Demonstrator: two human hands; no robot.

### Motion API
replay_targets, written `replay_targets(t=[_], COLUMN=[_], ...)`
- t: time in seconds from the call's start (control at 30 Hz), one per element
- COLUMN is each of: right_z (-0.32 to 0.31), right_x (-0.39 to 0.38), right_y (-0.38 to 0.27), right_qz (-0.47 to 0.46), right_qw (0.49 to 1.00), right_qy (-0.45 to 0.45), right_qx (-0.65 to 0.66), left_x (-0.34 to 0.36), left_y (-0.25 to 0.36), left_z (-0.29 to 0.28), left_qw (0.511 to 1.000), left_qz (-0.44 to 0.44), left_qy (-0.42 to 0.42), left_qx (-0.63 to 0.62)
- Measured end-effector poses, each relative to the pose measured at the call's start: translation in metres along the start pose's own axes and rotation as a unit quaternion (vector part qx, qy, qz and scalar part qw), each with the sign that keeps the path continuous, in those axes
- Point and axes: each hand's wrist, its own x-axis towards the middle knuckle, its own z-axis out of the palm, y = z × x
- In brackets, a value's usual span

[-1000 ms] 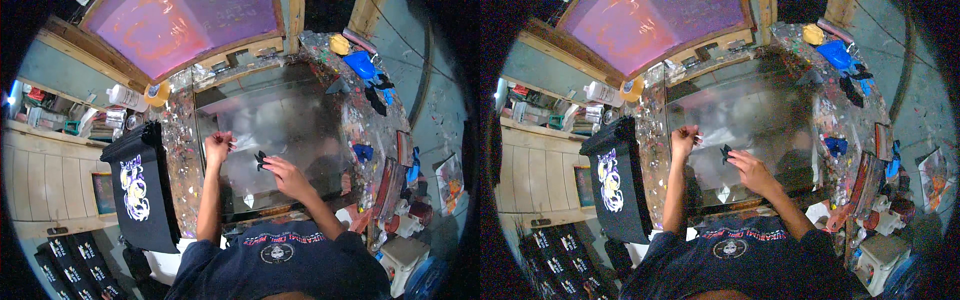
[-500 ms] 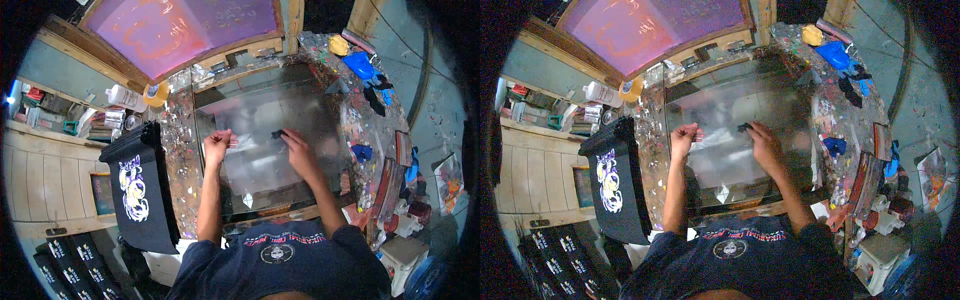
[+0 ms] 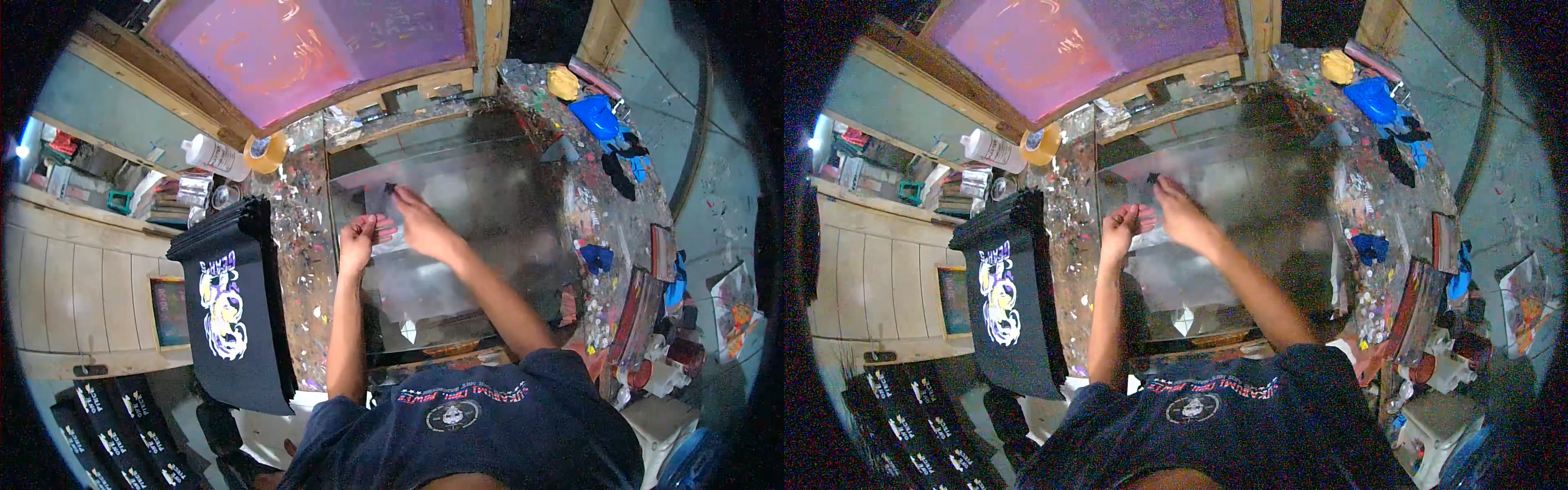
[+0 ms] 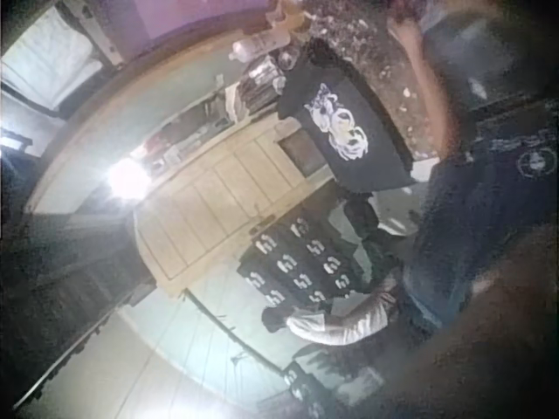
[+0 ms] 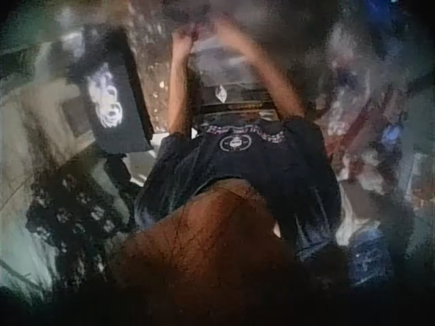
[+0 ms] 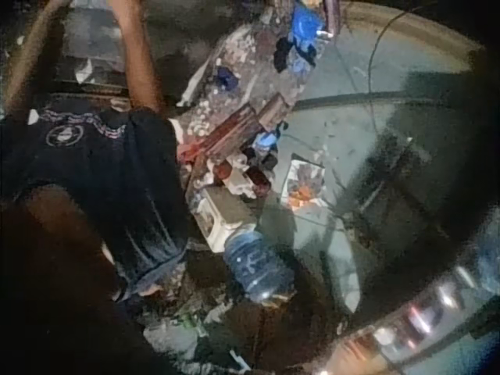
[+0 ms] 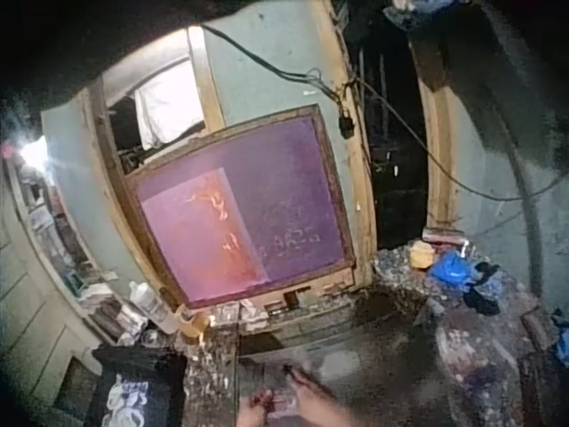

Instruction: The person performs screen printing on black shirts. They apply a clear film to the glass surface, smoothing it by hand and with a small scraper. They lower the screen frame, apply ink, and use a squeegee to transfer the design onto the shirts, which are then stacked.

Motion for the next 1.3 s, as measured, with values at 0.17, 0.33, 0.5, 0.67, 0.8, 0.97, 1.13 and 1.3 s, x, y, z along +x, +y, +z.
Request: replay_targets(t=[0.17,0.33,0.5,0.67,0.8,0.97,1.13,1.3], right_z=[-0.009,-0.011,-0.005,0.0,0.008,0.008,-0.024,0.005], right_x=[-0.025,-0.014,0.026,0.021,-0.016,-0.008,0.034,0.003], right_y=[-0.058,-0.049,0.001,-0.012,-0.042,-0.02,0.015,-0.014], right_qz=[-0.045,-0.039,0.024,-0.032,-0.093,-0.094,0.017,-0.094], right_qw=[0.993,0.999,0.995,0.992,0.988,0.988,0.989,0.986], right_qy=[-0.055,-0.015,0.053,-0.031,-0.094,-0.03,0.032,-0.028], right_qx=[0.091,0.0,-0.076,-0.116,-0.085,-0.117,-0.146,-0.134], left_x=[-0.002,-0.006,-0.018,-0.043,-0.051,-0.052,-0.046,-0.043], left_y=[-0.014,-0.005,0.001,0.011,0.017,0.016,0.014,0.004], left_z=[-0.025,-0.013,-0.011,-0.009,-0.003,-0.002,-0.001,-0.009], left_qw=[0.999,0.999,0.995,0.974,0.956,0.952,0.954,0.956], left_qz=[0.001,-0.009,0.003,0.005,0.043,0.038,0.031,0.041], left_qy=[0.035,0.021,0.072,0.121,0.146,0.169,0.158,0.159], left_qx=[0.037,-0.027,0.065,0.19,0.249,0.251,0.255,0.243])
